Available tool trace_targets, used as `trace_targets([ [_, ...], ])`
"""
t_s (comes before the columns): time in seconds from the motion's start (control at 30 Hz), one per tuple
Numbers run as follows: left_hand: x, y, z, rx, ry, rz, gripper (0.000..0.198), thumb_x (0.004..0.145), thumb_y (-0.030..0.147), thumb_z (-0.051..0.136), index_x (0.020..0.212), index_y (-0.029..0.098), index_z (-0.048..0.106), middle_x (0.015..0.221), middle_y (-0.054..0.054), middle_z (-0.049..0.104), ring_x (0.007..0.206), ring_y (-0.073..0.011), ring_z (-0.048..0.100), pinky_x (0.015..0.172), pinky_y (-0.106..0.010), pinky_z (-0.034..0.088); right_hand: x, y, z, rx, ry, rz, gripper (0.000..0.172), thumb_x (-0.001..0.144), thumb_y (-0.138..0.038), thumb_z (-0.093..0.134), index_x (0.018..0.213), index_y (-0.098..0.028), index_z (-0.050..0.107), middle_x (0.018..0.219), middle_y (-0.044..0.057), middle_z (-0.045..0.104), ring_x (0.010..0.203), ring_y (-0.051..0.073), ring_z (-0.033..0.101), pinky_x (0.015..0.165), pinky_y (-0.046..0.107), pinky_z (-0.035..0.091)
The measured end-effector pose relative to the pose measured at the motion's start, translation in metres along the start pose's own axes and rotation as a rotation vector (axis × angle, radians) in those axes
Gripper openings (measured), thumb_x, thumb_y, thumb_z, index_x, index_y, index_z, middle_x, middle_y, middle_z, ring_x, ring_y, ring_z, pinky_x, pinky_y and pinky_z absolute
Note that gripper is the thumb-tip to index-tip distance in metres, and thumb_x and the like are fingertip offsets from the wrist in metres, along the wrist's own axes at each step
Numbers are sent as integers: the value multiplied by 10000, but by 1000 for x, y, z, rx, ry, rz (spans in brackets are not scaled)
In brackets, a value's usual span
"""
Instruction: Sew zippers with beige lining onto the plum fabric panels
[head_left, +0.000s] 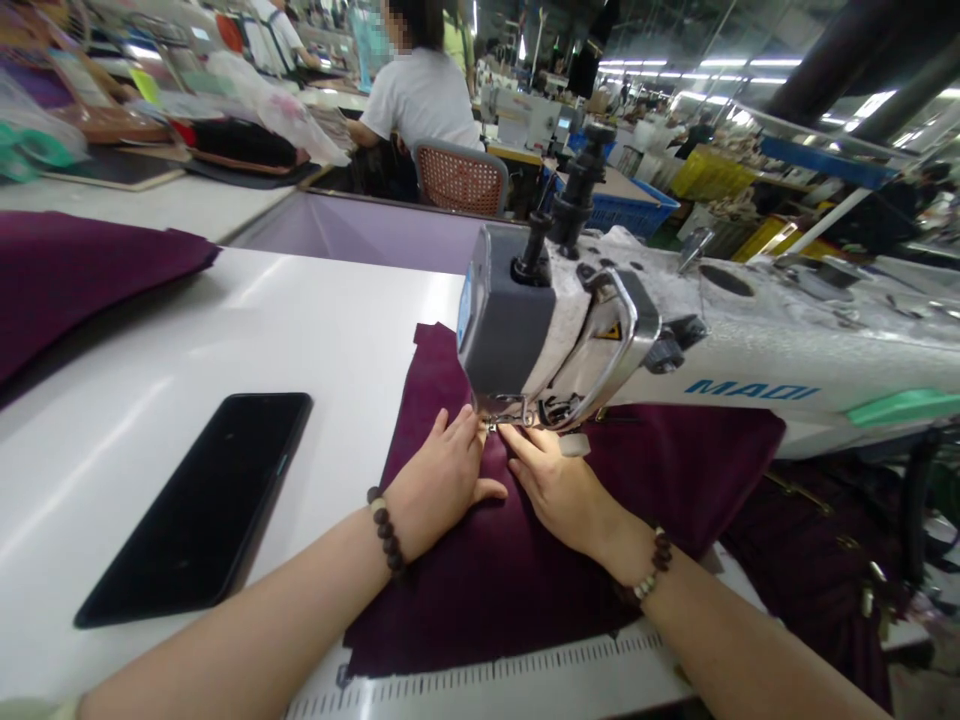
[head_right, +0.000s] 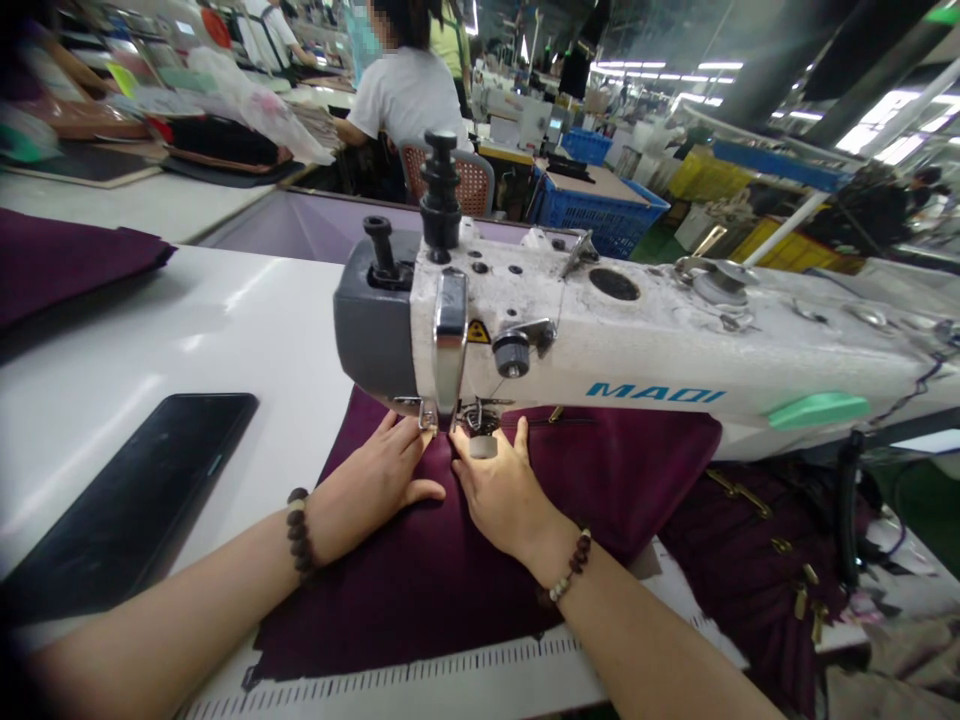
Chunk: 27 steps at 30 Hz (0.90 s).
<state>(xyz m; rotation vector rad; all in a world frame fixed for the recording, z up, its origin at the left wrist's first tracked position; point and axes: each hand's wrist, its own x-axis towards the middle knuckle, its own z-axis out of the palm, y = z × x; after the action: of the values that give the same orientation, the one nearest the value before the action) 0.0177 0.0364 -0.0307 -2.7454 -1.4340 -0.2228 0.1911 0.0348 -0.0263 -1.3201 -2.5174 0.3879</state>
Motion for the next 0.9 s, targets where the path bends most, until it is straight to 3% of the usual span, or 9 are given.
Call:
trace_targets([
  [0.3,0,2,-2,12,-51,-24,760,710,580,543,1158,-31,492,1255,-267,448,1207,-328,391,1005,-458,316,-1,0,-10,27,-64,54,414,906,-254,324,1307,-159,370,1286,114,428,1222,212,354,1040,497,230],
  [0.47,-13,-20,-6,53,-68,-185,769,698,570,582,1169,-32,500,1262,-277,433,1205,-328,396,979,-410,370,-45,14,-20,-241,5,158,463,892,-348,327,1321,-177,356,1367,107,327,1289,280,232,975,638,188],
  [0.67,-26,-50,-9,92,-74,-359,714,681,513,653,1120,-39,540,1216,-306,461,1139,-363,461,913,-421,424,-84,22,-15,-440,45,50,446,880,-382,340,1318,-303,366,1388,75,293,1271,341,251,884,691,255],
  [0.77,-26,-52,-11,100,-73,-376,693,694,484,657,1119,-49,535,1218,-305,460,1144,-358,457,925,-419,415,-80,19,-7,-386,-10,36,455,880,-400,360,1331,-352,325,1395,63,283,1263,348,264,845,625,372],
  [0.9,-24,-48,-17,136,-34,-370,589,766,376,623,1146,-59,507,1258,-297,424,1189,-353,408,974,-441,361,-43,23,0,-297,-3,97,412,892,-381,372,1296,-305,400,1319,100,392,1202,329,367,877,579,377],
])
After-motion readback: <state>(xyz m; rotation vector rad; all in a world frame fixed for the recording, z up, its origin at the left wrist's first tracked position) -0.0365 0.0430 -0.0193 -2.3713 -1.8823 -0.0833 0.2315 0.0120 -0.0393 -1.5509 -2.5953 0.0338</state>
